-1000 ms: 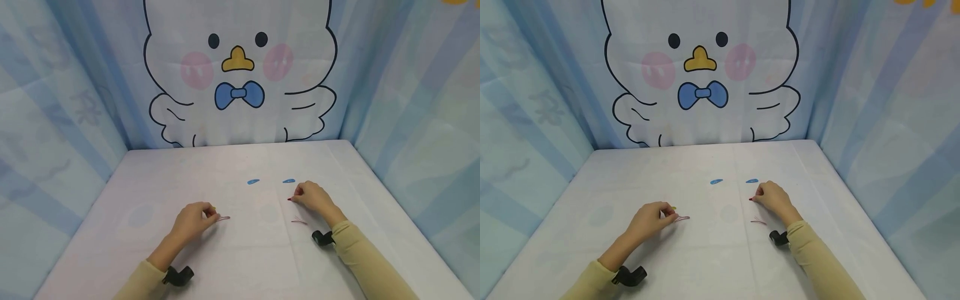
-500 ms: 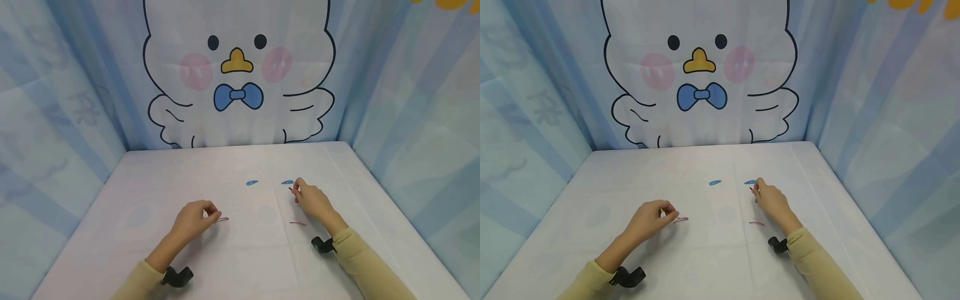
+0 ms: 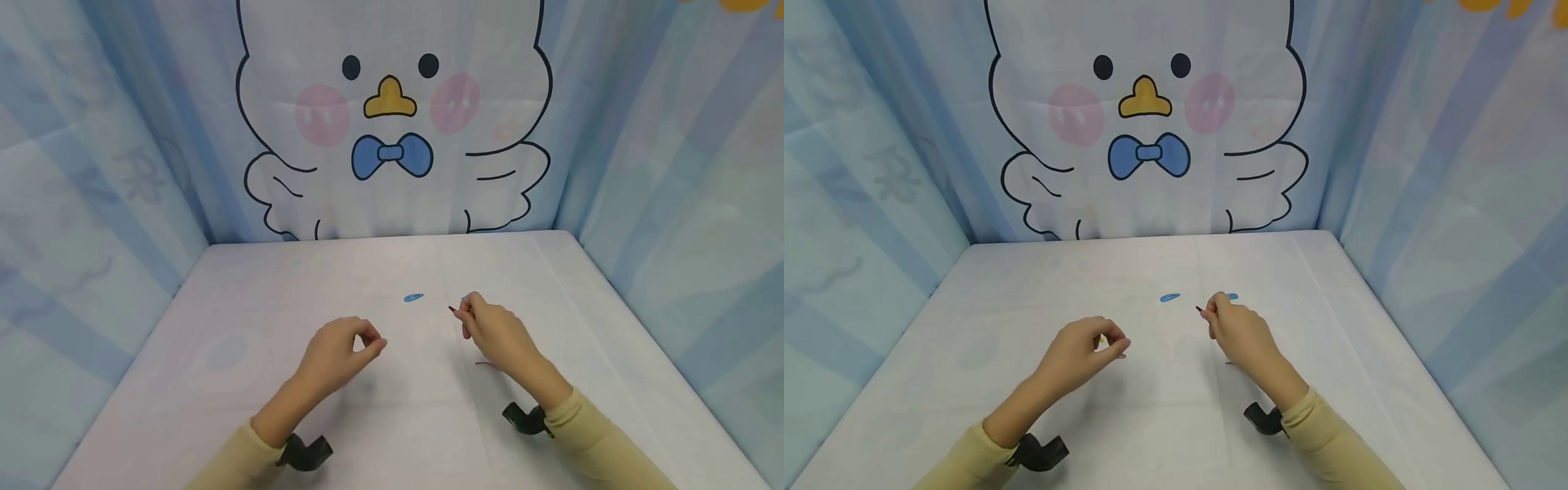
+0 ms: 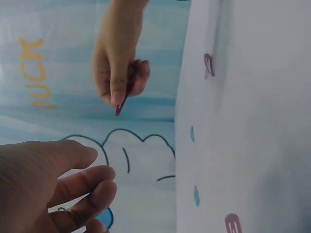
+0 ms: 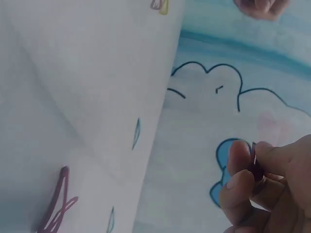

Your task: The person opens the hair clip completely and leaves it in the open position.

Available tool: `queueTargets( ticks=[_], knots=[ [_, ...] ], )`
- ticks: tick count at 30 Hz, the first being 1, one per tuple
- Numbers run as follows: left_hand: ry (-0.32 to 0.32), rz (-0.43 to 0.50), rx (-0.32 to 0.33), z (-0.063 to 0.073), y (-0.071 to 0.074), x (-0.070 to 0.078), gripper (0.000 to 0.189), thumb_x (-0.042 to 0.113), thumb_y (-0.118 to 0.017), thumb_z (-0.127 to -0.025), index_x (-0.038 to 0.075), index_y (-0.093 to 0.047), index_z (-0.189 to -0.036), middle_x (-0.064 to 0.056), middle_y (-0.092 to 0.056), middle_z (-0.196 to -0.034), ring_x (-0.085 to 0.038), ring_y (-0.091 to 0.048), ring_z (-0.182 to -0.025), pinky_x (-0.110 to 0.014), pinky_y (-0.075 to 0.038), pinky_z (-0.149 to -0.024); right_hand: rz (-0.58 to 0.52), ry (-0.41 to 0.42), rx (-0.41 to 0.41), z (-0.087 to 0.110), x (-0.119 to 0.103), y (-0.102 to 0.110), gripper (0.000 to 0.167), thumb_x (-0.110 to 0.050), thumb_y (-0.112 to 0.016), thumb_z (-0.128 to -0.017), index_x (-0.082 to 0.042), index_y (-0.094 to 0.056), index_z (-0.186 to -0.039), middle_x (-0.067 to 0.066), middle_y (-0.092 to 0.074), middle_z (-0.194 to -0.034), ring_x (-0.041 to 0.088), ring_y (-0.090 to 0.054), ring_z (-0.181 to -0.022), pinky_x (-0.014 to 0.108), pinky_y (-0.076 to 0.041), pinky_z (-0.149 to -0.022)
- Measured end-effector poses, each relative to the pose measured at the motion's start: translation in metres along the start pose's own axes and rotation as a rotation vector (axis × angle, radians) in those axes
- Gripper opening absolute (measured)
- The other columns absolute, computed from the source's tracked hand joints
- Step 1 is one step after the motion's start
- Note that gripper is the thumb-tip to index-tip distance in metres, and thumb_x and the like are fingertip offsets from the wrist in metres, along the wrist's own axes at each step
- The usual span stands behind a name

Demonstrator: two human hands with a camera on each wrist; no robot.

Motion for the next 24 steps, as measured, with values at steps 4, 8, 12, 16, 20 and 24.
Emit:
queueTargets(
  ticks=[4, 8, 12, 16, 20, 24],
  knots=[
    [-0.116, 0.023, 0.073, -0.003, 0.004, 0.022, 0.006, 0.028, -0.079, -0.092, 0.025, -0.075, -0.088, 0.018, -0.066, -0.082, -0.006, -0.051, -0.072, -0.024, -0.046, -0.066, 0.006, 0.065, 0.035, 0.009, -0.025, 0.01, 0.01, -0.018, -0.062, -0.104, -0.011, -0.056, -0.099, -0.013, -0.056, -0.067, 0.007, -0.038, -0.049, 0.023, -0.034, -0.048],
    [-0.234, 0.078, 0.148, -0.004, 0.011, 0.043, 0.006, 0.022, -0.081, -0.091, 0.023, -0.075, -0.09, 0.017, -0.067, -0.085, -0.004, -0.053, -0.077, -0.024, -0.047, -0.068, 0.058, 0.15, 0.103, 0.021, -0.048, 0.021, 0.012, -0.018, -0.066, -0.102, -0.014, -0.057, -0.095, -0.017, -0.054, -0.065, 0.007, -0.037, -0.054, 0.025, -0.037, -0.057],
    [-0.312, 0.116, 0.194, -0.002, 0.019, 0.059, 0.007, 0.017, -0.081, -0.09, 0.02, -0.076, -0.094, 0.014, -0.068, -0.088, -0.004, -0.056, -0.082, -0.023, -0.049, -0.07, 0.105, 0.234, 0.163, 0.032, -0.064, 0.03, 0.015, -0.021, -0.07, -0.099, -0.016, -0.057, -0.092, -0.019, -0.052, -0.064, 0.003, -0.037, -0.055, 0.029, -0.04, -0.069],
    [-0.35, 0.152, 0.184, -0.001, 0.024, 0.07, 0.008, 0.016, -0.082, -0.089, 0.019, -0.076, -0.093, 0.013, -0.069, -0.089, -0.005, -0.057, -0.084, -0.024, -0.05, -0.07, 0.108, 0.314, 0.215, 0.04, -0.073, 0.037, 0.019, -0.021, -0.075, -0.095, -0.016, -0.057, -0.091, -0.019, -0.049, -0.064, -0.002, -0.035, -0.054, 0.029, -0.04, -0.072],
    [-0.38, 0.18, 0.161, 0.002, 0.027, 0.076, 0.007, 0.015, -0.082, -0.09, 0.019, -0.076, -0.091, 0.012, -0.069, -0.088, -0.005, -0.056, -0.083, -0.027, -0.051, -0.07, 0.082, 0.387, 0.268, 0.047, -0.079, 0.041, 0.019, -0.021, -0.075, -0.094, -0.017, -0.057, -0.09, -0.018, -0.049, -0.066, -0.003, -0.035, -0.056, 0.028, -0.038, -0.071],
    [-0.42, 0.207, 0.176, 0.006, 0.029, 0.079, 0.007, 0.016, -0.082, -0.09, 0.019, -0.076, -0.089, 0.011, -0.068, -0.086, -0.005, -0.056, -0.081, -0.024, -0.05, -0.068, 0.049, 0.433, 0.297, 0.05, -0.081, 0.044, 0.017, -0.028, -0.068, -0.099, -0.017, -0.058, -0.091, -0.017, -0.052, -0.069, -0.004, -0.036, -0.057, 0.027, -0.037, -0.07]
  ],
)
Point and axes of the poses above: each hand's wrist, its own z-axis away from the middle knuckle, its own y-axis out of the back of the hand, x = y × z, the point moved 2 cm from there along -z, towards the middle knuckle
